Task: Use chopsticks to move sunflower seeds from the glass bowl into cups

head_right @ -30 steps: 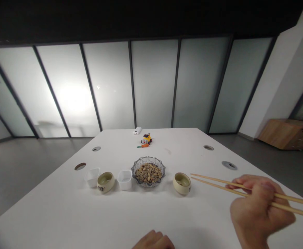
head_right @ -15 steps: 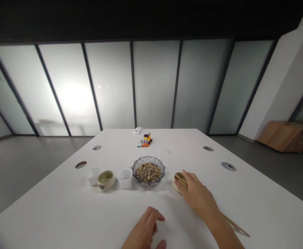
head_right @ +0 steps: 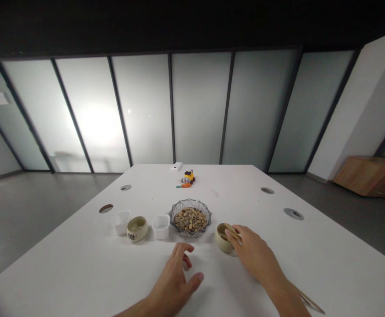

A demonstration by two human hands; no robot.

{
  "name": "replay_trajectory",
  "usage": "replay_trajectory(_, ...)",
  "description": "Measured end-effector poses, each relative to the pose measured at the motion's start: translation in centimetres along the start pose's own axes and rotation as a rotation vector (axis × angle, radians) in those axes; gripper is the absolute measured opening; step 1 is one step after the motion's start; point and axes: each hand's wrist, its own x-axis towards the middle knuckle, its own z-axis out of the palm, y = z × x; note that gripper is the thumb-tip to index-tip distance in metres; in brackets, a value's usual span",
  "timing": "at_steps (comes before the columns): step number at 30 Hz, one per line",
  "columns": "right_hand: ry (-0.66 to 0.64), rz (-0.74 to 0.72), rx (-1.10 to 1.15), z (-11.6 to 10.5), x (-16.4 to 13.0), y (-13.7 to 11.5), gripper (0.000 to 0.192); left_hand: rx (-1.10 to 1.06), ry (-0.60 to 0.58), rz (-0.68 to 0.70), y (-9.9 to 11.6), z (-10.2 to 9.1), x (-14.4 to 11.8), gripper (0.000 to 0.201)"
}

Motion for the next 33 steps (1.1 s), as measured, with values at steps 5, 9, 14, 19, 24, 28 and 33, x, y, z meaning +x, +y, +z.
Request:
replay_trajectory(5, -0.082, -0.025, 0.058, 0.1, -1.4, -2.5, 0.045, 0.064, -0.001, -0.028, 0.2, -0.7, 0.3, 0.056)
replay_trajectory(9, -0.052, -0.046, 0.013, 0.6, -1.9, -3.4, 0.041, 0.083, -0.002, -0.025, 0.0, -0.5, 0.4, 0.063)
replay_trajectory(14, -0.07, 0.009, 0.009, 1.0, -1.9, -3.5, 0.041, 0.072, -0.004, -0.037, -0.1, -0.5, 0.5, 0.065)
replay_trajectory(19, -0.041, -0.001, 0.043, 1.7, -1.9, -3.4, 0.04, 0.017, 0.023, -0.1, -0.2, -1.1, 1.1, 0.067)
replay_trajectory(24, -0.113, -0.027, 0.097, 1.9, -2.3, -4.0, 0.041, -0.038, 0.033, -0.138, -0.7, -1.4, 1.6, 0.08)
replay_trajectory(28, -0.141, -0.112, 0.112, 2.2, -3.0, -4.8, 0.041, -0.086, 0.023, -0.074, -0.9, -1.3, 1.7, 0.088)
replay_trajectory(33, -0.122, -0.178, 0.061, 2.5, -1.6, -5.1, 0.045, 0.02, 0.036, -0.047, -1.1, -1.1, 2.0, 0.091)
